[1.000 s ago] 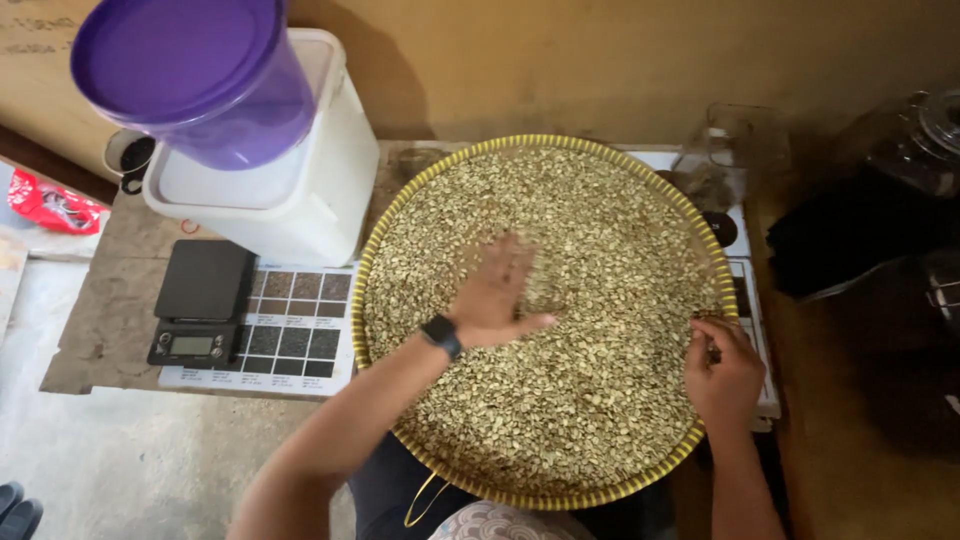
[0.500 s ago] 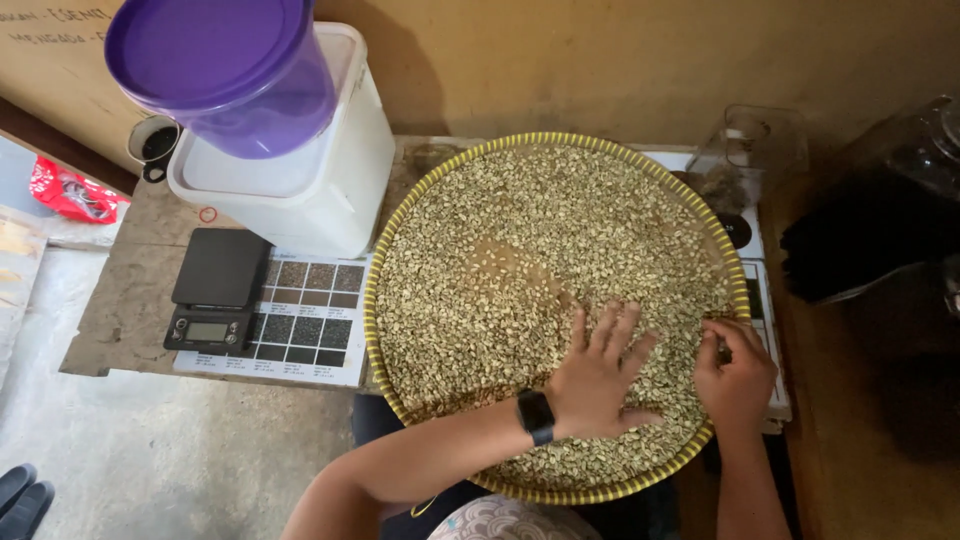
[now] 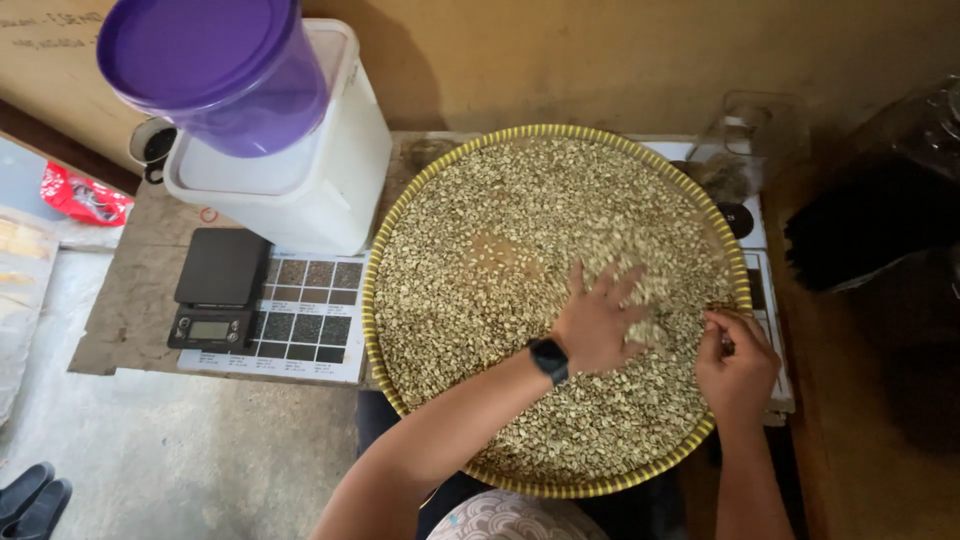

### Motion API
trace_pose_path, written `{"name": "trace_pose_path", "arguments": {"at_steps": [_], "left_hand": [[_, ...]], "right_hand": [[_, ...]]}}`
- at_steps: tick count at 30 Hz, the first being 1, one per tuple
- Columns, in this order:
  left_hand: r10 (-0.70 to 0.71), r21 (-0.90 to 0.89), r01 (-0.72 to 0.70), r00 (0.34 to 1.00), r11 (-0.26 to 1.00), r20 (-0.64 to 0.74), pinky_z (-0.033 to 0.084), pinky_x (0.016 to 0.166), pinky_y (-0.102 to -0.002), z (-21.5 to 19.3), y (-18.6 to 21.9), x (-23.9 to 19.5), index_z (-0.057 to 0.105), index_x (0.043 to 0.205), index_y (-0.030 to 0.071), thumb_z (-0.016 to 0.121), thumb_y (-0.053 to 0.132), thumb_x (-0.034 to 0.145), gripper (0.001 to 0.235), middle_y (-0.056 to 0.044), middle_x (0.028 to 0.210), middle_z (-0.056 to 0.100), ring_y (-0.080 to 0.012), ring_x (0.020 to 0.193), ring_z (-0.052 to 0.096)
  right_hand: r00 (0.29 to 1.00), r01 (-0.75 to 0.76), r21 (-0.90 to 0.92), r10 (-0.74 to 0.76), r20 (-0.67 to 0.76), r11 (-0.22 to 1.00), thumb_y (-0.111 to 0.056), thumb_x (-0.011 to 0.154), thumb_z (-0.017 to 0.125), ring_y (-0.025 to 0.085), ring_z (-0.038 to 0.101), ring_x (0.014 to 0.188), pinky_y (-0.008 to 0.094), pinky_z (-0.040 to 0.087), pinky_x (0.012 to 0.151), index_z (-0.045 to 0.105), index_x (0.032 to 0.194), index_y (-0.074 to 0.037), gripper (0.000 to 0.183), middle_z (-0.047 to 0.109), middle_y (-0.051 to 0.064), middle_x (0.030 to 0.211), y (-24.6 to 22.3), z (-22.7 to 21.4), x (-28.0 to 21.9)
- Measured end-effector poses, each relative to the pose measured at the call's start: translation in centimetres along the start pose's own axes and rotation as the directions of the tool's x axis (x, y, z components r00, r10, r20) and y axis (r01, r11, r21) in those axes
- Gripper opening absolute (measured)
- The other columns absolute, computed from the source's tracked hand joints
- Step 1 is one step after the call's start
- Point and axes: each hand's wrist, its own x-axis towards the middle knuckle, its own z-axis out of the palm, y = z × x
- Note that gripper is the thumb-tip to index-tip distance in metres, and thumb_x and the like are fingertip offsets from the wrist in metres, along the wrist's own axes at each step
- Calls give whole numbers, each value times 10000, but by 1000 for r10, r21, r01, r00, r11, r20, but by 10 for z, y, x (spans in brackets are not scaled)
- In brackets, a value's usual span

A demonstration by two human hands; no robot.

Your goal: The person sits on the floor and uses both hands to sift through a large woven tray filled with light-colored grains. They repeatedly pick up small handfuls, inspect them, and place them back into the tray, occasionally moving items to the side.

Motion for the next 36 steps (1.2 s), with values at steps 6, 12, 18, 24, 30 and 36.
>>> {"name": "trace_pose_path", "arguments": {"at_steps": [6, 12, 18, 24, 30, 36], "left_hand": [[-108, -40, 121, 964, 992, 242, 239, 1185, -947, 3, -37, 22, 574, 1598, 229, 439, 709, 1101, 704, -242, 1751, 359, -568, 1625, 344], [-81, -88, 96, 982, 991, 168, 246, 1191, -927, -55, -34, 13, 645, 1489, 150, 504, 477, 1137, 501, -235, 1723, 368, -564, 1620, 348], [-323, -202, 286, 928, 937, -188, 565, 924, -392, -139, -67, -1, 802, 866, 165, 652, -142, 927, 347, 20, 759, 679, -206, 753, 637], [-539, -170, 541, 840, 824, 62, 531, 965, -443, -153, -118, -39, 820, 928, 271, 767, 70, 1021, 228, 89, 1195, 856, -242, 1148, 747], [-452, -67, 463, 881, 884, 138, 527, 1028, -482, -144, -132, -56, 825, 1200, 313, 616, -218, 787, 704, 32, 1460, 780, -266, 1311, 696], [-430, -12, 437, 890, 900, 148, 521, 997, -511, -123, -148, -58, 794, 1352, 286, 707, -97, 868, 624, 4, 1371, 803, -303, 1277, 703]], "right_hand": [[1000, 18, 13, -18, 7, 1000, 100, 1008, 691, 366, 714, 839, 404, 591, 594, 804, 1104, 30, 164, 746, 192, 1012, -15, -6, 5], [1000, 14, 25, -14, 3, 1000, 87, 1027, 688, 362, 711, 851, 394, 581, 598, 806, 1111, 28, 156, 748, 185, 1036, -12, -5, 7], [989, 148, -22, -148, 10, 989, 120, 1034, 665, 276, 692, 880, 383, 548, 676, 793, 1125, 33, 179, 766, 172, 1131, 8, 0, -1], [991, 131, 22, -131, 19, 991, 159, 1039, 642, 288, 707, 983, 399, 571, 829, 773, 1133, 47, 196, 759, 175, 1148, -2, -3, 3], [993, 99, 46, -102, 60, 994, 131, 1073, 630, 309, 709, 1035, 393, 582, 807, 764, 1168, 80, 172, 745, 209, 1165, -12, -8, 5], [994, 103, 27, -104, 34, 994, 128, 1047, 641, 274, 698, 899, 367, 549, 730, 778, 1122, 55, 173, 754, 176, 1099, -6, -5, 4]]}}
